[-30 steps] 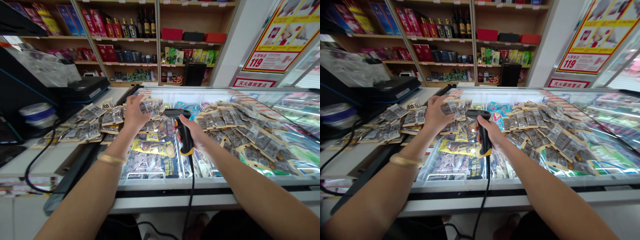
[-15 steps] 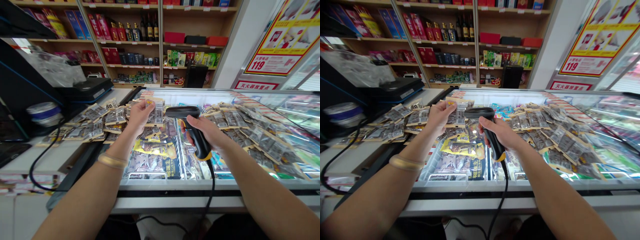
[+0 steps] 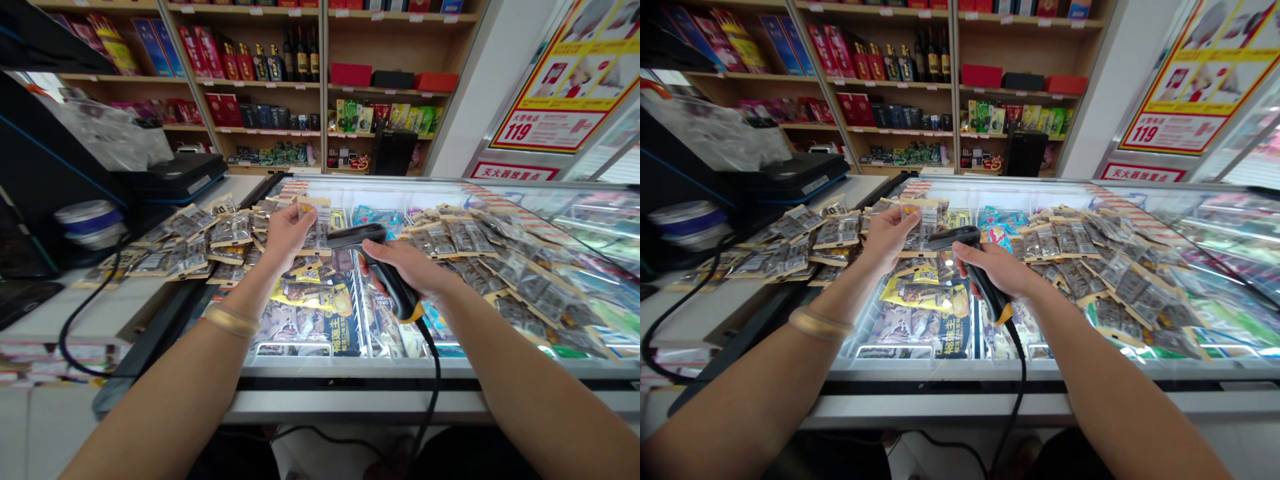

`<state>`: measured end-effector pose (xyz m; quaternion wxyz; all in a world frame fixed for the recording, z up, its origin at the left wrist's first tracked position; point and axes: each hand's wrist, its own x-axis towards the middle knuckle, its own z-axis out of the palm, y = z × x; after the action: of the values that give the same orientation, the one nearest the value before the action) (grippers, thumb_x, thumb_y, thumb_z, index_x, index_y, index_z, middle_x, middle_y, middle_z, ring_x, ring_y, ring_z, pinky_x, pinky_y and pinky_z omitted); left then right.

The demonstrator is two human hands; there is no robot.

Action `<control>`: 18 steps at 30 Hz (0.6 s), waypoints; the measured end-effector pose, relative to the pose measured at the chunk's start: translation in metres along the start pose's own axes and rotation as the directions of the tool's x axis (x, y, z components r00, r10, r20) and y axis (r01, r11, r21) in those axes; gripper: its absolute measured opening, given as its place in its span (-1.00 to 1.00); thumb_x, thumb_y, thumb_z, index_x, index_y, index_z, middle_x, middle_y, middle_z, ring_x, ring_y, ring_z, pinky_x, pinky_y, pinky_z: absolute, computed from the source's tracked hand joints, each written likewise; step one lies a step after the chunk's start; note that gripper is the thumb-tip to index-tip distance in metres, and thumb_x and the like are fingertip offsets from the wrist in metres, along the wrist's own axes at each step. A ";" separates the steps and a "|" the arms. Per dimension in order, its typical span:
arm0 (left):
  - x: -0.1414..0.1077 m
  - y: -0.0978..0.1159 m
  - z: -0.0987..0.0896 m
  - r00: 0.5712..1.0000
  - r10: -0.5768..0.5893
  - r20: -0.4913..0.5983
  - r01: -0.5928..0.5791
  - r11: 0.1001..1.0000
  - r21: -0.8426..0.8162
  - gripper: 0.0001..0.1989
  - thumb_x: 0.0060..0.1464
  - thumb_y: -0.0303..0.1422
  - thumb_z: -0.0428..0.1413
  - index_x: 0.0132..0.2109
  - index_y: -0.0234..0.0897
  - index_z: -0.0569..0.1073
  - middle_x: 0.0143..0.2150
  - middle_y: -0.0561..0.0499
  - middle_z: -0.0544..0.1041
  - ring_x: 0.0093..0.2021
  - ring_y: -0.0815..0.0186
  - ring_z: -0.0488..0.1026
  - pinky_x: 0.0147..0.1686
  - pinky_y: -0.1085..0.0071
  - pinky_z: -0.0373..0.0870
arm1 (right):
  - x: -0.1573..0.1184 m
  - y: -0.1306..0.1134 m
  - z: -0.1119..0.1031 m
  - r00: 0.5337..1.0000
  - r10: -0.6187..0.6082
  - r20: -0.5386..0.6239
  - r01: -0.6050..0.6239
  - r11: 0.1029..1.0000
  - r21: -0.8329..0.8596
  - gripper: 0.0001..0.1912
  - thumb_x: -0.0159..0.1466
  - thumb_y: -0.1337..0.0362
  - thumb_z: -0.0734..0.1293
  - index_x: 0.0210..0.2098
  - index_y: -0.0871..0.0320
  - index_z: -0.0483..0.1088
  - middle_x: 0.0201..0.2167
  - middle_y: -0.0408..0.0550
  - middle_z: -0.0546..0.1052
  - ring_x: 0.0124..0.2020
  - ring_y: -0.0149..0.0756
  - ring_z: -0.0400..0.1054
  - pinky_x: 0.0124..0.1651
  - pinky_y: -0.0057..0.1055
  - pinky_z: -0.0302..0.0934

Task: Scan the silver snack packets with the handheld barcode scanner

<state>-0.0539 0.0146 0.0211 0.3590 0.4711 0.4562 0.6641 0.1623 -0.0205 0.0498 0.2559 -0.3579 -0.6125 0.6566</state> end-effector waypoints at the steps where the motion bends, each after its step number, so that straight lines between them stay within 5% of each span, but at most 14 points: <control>1: 0.000 0.000 0.000 1.000 -0.004 -0.002 0.004 1.000 0.000 -0.61 -0.23 -0.11 0.35 -0.30 -0.32 0.59 -0.36 -0.01 0.63 -0.29 0.26 0.55 -0.26 0.40 0.44 | 0.000 0.000 0.000 1.000 0.002 -0.003 -0.002 1.000 0.004 -0.38 0.00 -0.31 0.42 -0.52 0.17 0.33 -0.69 -0.12 0.36 -0.72 -0.46 0.22 -0.70 -0.48 0.11; 11: 0.000 0.001 0.003 0.995 -0.078 -0.060 0.076 0.996 -0.040 -0.71 -0.24 -0.18 0.32 -0.41 -0.29 0.50 -0.49 0.06 0.54 -0.38 0.29 0.52 -0.36 0.42 0.43 | 0.006 -0.001 -0.003 0.998 -0.036 -0.060 0.043 0.992 0.118 -0.45 0.06 -0.21 0.43 -0.48 0.19 0.37 -0.57 -0.13 0.42 -0.72 -0.49 0.23 -0.70 -0.50 0.15; 18: -0.005 0.018 0.043 0.982 -0.182 0.054 0.187 0.977 -0.106 -0.77 -0.17 -0.28 0.28 -0.37 -0.31 0.47 -0.56 0.11 0.46 -0.57 0.43 0.38 -0.53 0.50 0.32 | -0.020 -0.020 -0.024 0.953 -0.137 -0.272 0.211 0.941 0.266 -0.51 0.19 -0.16 0.35 -0.45 0.19 0.37 -0.55 -0.15 0.44 -0.72 -0.52 0.22 -0.69 -0.52 0.18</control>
<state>-0.0121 0.0162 0.0426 0.4543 0.4207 0.4526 0.6416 0.1913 -0.0186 0.0727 0.4384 -0.3399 -0.5013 0.6641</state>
